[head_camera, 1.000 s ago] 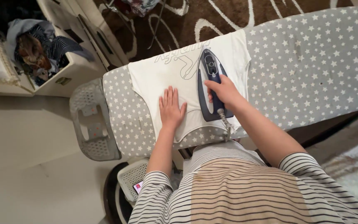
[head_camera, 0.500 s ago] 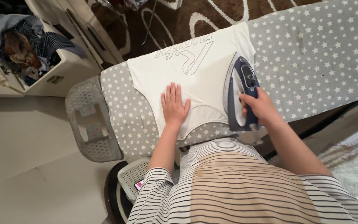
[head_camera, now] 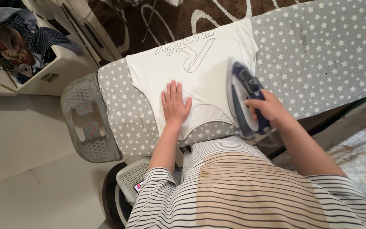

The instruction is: The recorder irons a white garment on an ironing board and then folds it onto a bed.

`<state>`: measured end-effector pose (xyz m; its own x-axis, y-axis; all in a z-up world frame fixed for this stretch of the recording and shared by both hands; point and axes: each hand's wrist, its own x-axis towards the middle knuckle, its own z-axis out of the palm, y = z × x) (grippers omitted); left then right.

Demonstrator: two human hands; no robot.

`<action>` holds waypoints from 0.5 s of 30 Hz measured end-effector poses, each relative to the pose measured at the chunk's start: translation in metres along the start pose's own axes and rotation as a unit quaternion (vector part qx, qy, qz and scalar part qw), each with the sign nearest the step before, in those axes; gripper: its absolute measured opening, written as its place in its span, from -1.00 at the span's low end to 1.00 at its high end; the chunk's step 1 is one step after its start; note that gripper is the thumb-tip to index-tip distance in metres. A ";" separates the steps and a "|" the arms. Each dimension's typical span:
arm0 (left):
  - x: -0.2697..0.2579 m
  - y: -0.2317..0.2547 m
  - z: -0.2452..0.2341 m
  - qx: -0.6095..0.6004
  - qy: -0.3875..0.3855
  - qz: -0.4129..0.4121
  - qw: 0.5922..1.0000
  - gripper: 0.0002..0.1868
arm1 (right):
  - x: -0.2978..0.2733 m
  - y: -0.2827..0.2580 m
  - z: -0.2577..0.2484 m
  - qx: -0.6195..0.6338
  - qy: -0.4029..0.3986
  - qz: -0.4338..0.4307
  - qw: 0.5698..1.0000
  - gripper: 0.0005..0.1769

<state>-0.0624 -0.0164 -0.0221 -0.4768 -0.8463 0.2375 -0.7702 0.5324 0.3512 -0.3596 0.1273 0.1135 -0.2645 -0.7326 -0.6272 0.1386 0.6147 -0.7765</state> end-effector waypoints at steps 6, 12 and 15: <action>-0.001 0.001 -0.002 0.000 0.005 0.000 1.000 -0.24 | 0.011 0.010 -0.028 -0.111 -0.073 0.004 0.991 -0.84; -0.001 0.003 -0.002 0.008 0.002 -0.004 1.000 -0.24 | 0.007 -0.025 -0.018 -0.274 -0.178 0.084 0.941 -0.80; -0.003 0.001 -0.001 0.009 -0.001 -0.002 1.000 -0.25 | 0.008 -0.025 -0.022 -0.258 -0.174 0.047 0.949 -0.82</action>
<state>-0.0616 -0.0136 -0.0219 -0.4745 -0.8486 0.2339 -0.7796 0.5286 0.3359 -0.3862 0.1125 0.1286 0.0690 -0.6651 -0.7436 -0.3638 0.6773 -0.6395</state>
